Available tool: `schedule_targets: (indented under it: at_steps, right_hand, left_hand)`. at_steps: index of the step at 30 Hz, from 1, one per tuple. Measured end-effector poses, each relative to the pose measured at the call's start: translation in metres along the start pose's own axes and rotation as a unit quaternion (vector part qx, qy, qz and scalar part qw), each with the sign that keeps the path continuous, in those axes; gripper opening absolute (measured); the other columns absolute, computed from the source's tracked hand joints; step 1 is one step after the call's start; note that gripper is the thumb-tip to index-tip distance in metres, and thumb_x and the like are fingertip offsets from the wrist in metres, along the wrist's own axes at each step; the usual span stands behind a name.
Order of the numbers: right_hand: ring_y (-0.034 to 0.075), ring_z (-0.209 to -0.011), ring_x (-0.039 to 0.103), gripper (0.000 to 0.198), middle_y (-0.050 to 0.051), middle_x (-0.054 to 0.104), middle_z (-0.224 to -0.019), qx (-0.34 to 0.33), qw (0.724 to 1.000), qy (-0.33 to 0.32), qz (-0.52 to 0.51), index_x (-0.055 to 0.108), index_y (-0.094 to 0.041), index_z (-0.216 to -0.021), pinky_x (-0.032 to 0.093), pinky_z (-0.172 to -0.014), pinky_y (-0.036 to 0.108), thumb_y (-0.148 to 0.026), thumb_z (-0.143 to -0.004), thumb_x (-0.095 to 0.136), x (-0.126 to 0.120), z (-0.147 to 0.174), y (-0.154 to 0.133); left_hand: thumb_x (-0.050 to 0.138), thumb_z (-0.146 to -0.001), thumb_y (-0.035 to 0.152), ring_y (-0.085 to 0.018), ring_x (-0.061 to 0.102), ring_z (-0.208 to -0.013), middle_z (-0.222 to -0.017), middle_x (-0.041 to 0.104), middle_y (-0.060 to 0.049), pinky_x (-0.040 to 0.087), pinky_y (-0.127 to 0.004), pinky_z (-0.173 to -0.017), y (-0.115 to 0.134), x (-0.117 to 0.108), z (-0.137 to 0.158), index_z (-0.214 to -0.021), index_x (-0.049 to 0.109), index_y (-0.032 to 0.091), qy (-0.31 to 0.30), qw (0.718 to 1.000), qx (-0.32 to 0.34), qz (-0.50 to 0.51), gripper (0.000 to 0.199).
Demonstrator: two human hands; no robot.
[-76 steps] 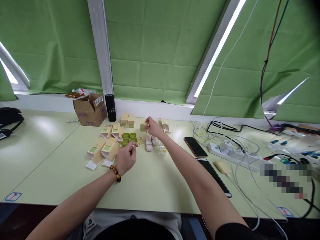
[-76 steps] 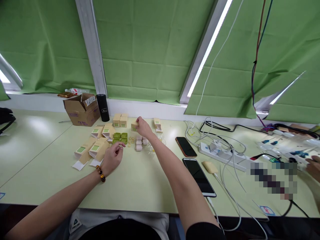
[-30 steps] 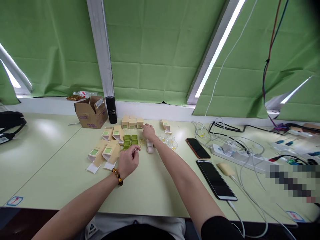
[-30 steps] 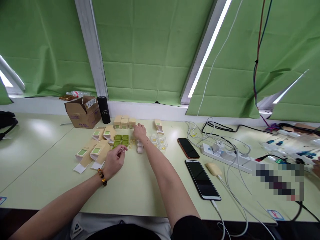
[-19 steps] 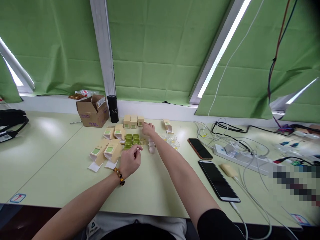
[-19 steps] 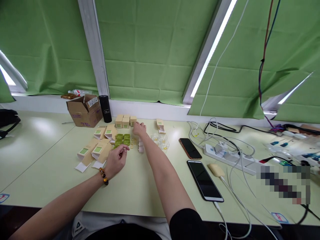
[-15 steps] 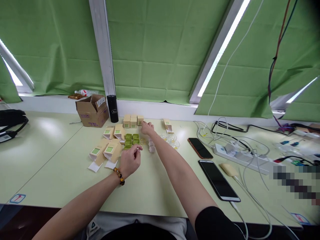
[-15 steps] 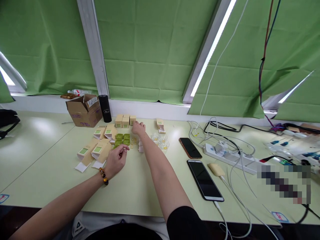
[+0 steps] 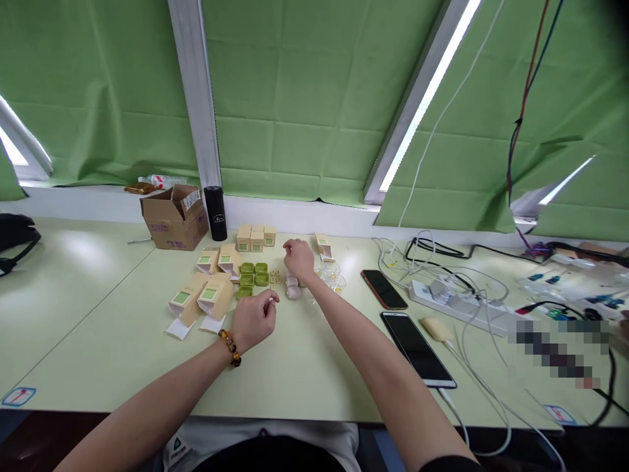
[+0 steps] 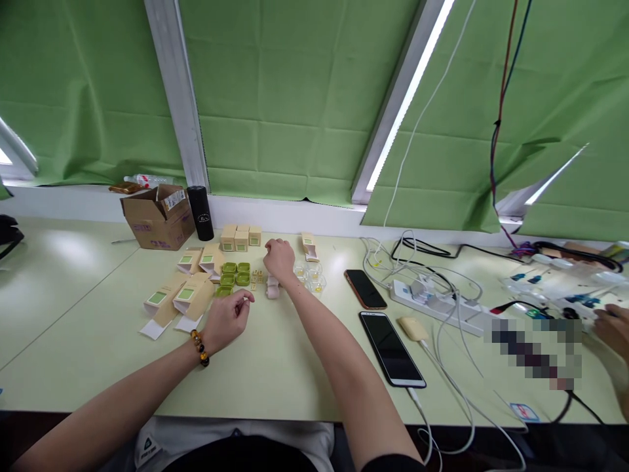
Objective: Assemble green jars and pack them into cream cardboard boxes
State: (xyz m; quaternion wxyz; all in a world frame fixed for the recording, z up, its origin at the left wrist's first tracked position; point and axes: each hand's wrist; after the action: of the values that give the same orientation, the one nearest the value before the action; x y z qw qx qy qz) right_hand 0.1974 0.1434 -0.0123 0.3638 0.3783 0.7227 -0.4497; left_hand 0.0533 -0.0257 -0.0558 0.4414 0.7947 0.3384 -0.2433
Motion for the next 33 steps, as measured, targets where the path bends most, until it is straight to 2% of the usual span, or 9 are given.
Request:
schedule_targets:
  at_steps: [3, 6, 11, 16, 22, 25, 28, 30, 33]
  right_hand:
    - [0.022, -0.1, 0.066, 0.031, 0.005, 0.076, -0.114, -0.001, 1.0, 0.002, -0.017, 0.066, -0.025, -0.119, 0.042, -0.073, 0.031, -0.02, -0.104, 0.04, -0.015, 0.041, 0.0]
    - [0.021, -0.085, 0.068, 0.022, 0.002, 0.078, -0.093, -0.016, 0.999, -0.027, -0.028, 0.067, -0.026, -0.111, 0.036, -0.067, 0.029, -0.026, -0.104, 0.047, -0.02, 0.086, -0.004]
    - [0.021, -0.079, 0.07, 0.021, 0.004, 0.08, -0.094, -0.061, 0.991, -0.111, 0.035, 0.067, -0.025, -0.109, 0.031, -0.064, 0.029, -0.033, -0.104, 0.049, -0.004, 0.142, -0.012]
    - [0.021, -0.081, 0.072, 0.019, 0.006, 0.08, -0.095, -0.133, 0.98, -0.125, 0.073, 0.065, -0.023, -0.109, 0.028, -0.063, 0.031, -0.032, -0.102, 0.05, 0.004, 0.159, -0.015]
    - [0.019, -0.079, 0.071, 0.014, 0.004, 0.08, -0.097, -0.144, 0.978, -0.13, 0.074, 0.061, -0.023, -0.106, 0.025, -0.061, 0.031, -0.029, -0.102, 0.049, 0.002, 0.157, -0.015]
    - [0.019, -0.078, 0.07, 0.013, 0.003, 0.08, -0.096, -0.147, 0.978, -0.127, 0.08, 0.06, -0.023, -0.105, 0.025, -0.061, 0.031, -0.03, -0.102, 0.049, 0.004, 0.157, -0.014]
    - [0.02, -0.078, 0.07, 0.014, 0.004, 0.079, -0.096, -0.147, 0.977, -0.13, 0.087, 0.06, -0.024, -0.105, 0.026, -0.062, 0.03, -0.03, -0.103, 0.048, 0.006, 0.157, -0.014]
    - [0.02, -0.078, 0.071, 0.015, 0.004, 0.079, -0.096, -0.148, 0.976, -0.13, 0.091, 0.06, -0.023, -0.105, 0.027, -0.062, 0.03, -0.031, -0.104, 0.047, 0.006, 0.157, -0.015]
    - [0.021, -0.078, 0.071, 0.015, 0.004, 0.08, -0.095, -0.151, 0.976, -0.124, 0.092, 0.06, -0.023, -0.105, 0.026, -0.061, 0.031, -0.032, -0.103, 0.047, 0.005, 0.157, -0.015]
  left_hand:
    - [0.054, -0.091, 0.015, -0.014, 0.055, -0.053, -0.059, 0.062, 0.003, 0.029, -0.028, -0.058, 0.001, 0.0, 0.002, -0.093, 0.071, 0.021, -0.019, 0.999, 0.013, -0.023, 0.018]
    - [0.055, -0.091, 0.015, -0.015, 0.058, -0.055, -0.061, 0.065, 0.002, 0.029, -0.028, -0.058, 0.003, -0.002, 0.002, -0.093, 0.072, 0.021, -0.025, 0.999, 0.021, -0.041, 0.018]
    - [0.053, -0.095, 0.021, -0.016, 0.061, -0.058, -0.066, 0.07, -0.001, 0.032, -0.028, -0.058, 0.005, -0.007, 0.0, -0.091, 0.072, 0.021, -0.013, 0.999, 0.023, -0.038, 0.019]
    - [0.052, -0.097, 0.028, -0.016, 0.061, -0.058, -0.066, 0.07, -0.002, 0.037, -0.027, -0.058, 0.004, -0.019, -0.009, -0.087, 0.07, 0.02, 0.036, 0.999, -0.015, 0.005, 0.022]
    - [0.054, -0.098, 0.037, -0.015, 0.057, -0.053, -0.059, 0.061, 0.001, 0.042, -0.026, -0.053, -0.002, -0.051, -0.031, -0.086, 0.067, 0.019, 0.134, 0.973, -0.077, 0.172, 0.025]
    - [0.055, -0.099, 0.041, -0.016, 0.06, -0.055, -0.062, 0.063, -0.001, 0.045, -0.028, -0.054, -0.006, -0.065, -0.043, -0.088, 0.067, 0.021, 0.145, 0.965, -0.08, 0.205, 0.026]
    - [0.055, -0.099, 0.035, -0.019, 0.066, -0.064, -0.07, 0.068, -0.003, 0.051, -0.033, -0.063, -0.017, -0.074, -0.054, -0.094, 0.069, 0.023, 0.1, 0.985, -0.046, 0.131, 0.018]
    - [0.056, -0.097, 0.026, -0.022, 0.068, -0.074, -0.079, 0.072, -0.005, 0.053, -0.041, -0.079, -0.03, -0.077, -0.059, -0.097, 0.071, 0.024, 0.038, 0.999, 0.018, 0.018, 0.016]
    - [0.061, -0.089, 0.016, -0.029, 0.066, -0.097, -0.096, 0.073, -0.009, 0.045, -0.053, -0.098, -0.05, -0.081, -0.06, -0.096, 0.072, 0.021, -0.036, 0.986, 0.106, -0.124, 0.015]
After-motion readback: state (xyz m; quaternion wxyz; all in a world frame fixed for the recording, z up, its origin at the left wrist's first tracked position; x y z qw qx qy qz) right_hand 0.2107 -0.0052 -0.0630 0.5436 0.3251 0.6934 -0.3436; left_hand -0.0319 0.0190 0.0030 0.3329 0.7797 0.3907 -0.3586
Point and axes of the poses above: each hand's wrist, its own z-axis away from the middle knuckle, its own x-axis out of the palm, y = z × x
